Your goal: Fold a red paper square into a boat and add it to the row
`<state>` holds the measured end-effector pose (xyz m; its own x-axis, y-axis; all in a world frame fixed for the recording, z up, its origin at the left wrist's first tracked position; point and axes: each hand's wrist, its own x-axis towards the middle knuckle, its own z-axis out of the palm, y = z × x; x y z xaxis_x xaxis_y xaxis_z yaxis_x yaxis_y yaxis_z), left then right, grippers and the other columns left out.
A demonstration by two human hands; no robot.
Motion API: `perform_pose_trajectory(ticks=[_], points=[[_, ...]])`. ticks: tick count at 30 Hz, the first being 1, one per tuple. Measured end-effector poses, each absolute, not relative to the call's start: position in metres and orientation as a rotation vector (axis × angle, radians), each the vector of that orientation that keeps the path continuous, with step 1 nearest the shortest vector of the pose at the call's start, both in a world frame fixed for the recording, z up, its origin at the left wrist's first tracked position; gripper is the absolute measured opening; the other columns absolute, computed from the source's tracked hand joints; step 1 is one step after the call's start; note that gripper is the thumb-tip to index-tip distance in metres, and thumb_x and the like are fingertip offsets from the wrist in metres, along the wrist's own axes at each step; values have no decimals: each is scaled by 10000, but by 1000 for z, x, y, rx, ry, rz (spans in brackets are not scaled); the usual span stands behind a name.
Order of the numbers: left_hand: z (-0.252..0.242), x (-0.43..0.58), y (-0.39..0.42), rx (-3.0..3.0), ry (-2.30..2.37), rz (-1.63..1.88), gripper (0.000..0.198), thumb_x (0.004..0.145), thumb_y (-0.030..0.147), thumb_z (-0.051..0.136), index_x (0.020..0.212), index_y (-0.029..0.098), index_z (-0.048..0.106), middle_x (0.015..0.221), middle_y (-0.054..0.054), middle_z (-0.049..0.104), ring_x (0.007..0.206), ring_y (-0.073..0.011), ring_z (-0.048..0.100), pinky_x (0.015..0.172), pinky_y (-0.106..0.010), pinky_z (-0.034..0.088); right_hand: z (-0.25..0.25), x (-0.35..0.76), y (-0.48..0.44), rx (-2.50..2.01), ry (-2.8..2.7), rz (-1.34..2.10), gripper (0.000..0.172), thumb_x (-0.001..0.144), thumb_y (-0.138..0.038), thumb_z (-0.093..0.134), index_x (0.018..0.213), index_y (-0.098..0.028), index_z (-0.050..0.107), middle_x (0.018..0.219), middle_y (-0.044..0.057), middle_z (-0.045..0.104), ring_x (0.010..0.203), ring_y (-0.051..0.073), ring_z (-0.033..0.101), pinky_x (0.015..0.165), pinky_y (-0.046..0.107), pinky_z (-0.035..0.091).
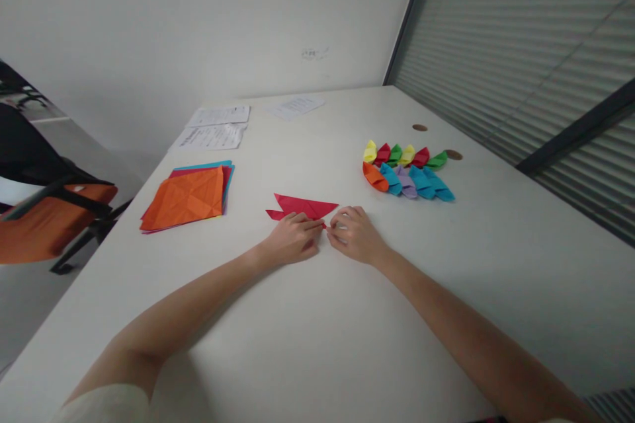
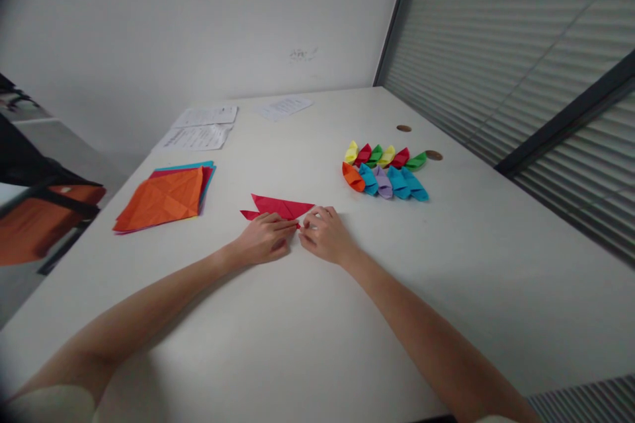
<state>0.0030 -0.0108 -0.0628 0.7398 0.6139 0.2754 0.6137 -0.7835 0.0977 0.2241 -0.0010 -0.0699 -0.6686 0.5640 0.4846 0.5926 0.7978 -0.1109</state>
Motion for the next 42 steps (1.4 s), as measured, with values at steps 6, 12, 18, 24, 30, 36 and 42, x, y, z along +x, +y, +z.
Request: perform_pose_trajectory(ticks=[6,12,18,24,30,36,42], points=[[-63,3,-10,2920,1010,498,374,798,217,555,1148,139,661,1199,-106,686,999,-270,633,879,-426,506,-71,226,-1,-880,-2487,-65,184,923,-281,554,934,-247,735,944,56,674,980,236,490,834,412,347],[-68,0,-11,2816,1050,726,289,808,200,552,1066,176,681,1138,-105,689,1006,-242,634,885,-401,493,-69,232,5,-898,-2483,-98,175,919,-311,578,895,-265,744,995,50,694,1064,259,478,872,434,341],[-68,1,-10,2818,1196,665,309,825,251,574,1119,194,649,1177,-106,649,1076,-272,588,935,-444,445,-72,244,14,-842,-2530,-83,228,924,-357,573,1024,-217,724,1097,77,708,1043,256,524,865,429,403],[-68,2,-10,2813,1198,645,284,840,256,564,1105,194,645,1135,-105,657,1053,-269,597,928,-440,449,-75,240,13,-810,-2529,-34,237,940,-301,539,1033,-168,711,1113,89,711,1052,246,577,911,417,448],[-68,2,-11,2792,1204,619,288,844,266,564,1109,187,644,1125,-110,656,1060,-273,601,922,-446,460,-74,238,11,-908,-2504,52,245,936,-297,553,1104,-184,690,1118,85,712,1027,232,606,880,412,434],[-70,1,-10,2742,1273,675,409,838,250,559,1239,166,577,1290,-142,561,1165,-285,546,983,-443,442,-70,242,13,-1003,-2528,-145,233,944,-335,539,999,-225,737,1127,46,725,1105,283,525,886,463,365],[-72,3,-10,2716,1423,628,399,835,273,554,1224,186,577,1244,-123,588,1146,-281,549,1007,-457,423,-61,245,12,-1168,-2576,-221,256,957,-311,501,1035,-221,727,1185,42,704,1217,308,472,943,485,310]])
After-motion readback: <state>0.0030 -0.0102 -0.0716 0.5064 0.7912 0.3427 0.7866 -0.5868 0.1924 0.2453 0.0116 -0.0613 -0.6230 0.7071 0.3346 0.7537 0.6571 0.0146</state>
